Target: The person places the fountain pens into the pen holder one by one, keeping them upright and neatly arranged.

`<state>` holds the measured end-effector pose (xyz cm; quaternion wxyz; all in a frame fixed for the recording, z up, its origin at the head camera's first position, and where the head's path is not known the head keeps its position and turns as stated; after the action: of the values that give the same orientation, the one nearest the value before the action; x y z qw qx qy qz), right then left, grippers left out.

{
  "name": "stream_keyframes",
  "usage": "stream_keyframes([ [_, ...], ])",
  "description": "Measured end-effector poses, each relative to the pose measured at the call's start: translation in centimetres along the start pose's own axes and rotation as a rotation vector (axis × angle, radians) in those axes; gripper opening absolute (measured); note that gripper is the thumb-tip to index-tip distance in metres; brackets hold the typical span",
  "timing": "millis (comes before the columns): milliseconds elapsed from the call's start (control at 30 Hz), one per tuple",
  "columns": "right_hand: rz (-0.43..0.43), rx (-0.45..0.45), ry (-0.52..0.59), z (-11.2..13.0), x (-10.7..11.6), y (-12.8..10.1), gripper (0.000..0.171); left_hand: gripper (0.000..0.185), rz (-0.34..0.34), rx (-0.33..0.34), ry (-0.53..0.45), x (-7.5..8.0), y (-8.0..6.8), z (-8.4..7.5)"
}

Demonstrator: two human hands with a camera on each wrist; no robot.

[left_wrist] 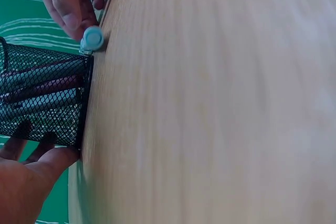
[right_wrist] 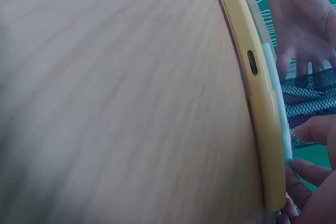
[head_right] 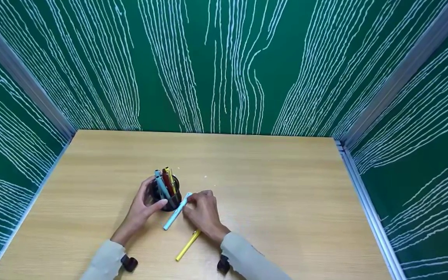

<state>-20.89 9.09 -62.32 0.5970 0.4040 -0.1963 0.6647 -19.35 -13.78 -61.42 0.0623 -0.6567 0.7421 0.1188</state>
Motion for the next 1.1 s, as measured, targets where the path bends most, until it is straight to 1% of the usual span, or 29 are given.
stream_keyframes([
  [167,0.009,-0.009,-0.029,0.6,-0.3,-0.1,0.022,0.085,-0.002,0.0,0.006,0.0,0.0,-0.1],
  [367,0.001,-0.026,-0.093,1.1,-0.5,-0.2,0.031,0.085,0.004,-0.001,0.007,0.0,-0.1,-0.1],
  [567,-0.005,-0.042,-0.146,1.6,-0.7,-0.2,0.034,0.085,0.004,0.003,0.018,0.1,-0.1,0.0],
  [667,-0.011,-0.05,-0.159,1.6,-0.7,-0.2,0.034,0.084,0.002,-0.001,0.027,0.0,0.0,0.1],
  [900,-0.042,-0.039,-0.177,1.1,-0.3,-0.6,0.031,0.083,0.014,-0.016,-0.018,-0.2,0.1,0.1],
  [1100,-0.027,-0.076,-0.156,0.3,0.5,-0.8,0.03,0.084,0.006,-0.013,0.012,0.0,0.0,-0.1],
])
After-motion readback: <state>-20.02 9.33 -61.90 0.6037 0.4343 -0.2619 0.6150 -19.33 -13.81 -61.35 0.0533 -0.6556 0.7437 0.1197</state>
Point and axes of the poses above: each hand's wrist, its own y-axis towards the middle knuckle, its own x-axis out of the back of the hand, z = x × y, the point moved 2 cm from there along y, towards the middle knuckle, and after that the axes turned 14 degrees about -y, right-handed, at the moved point
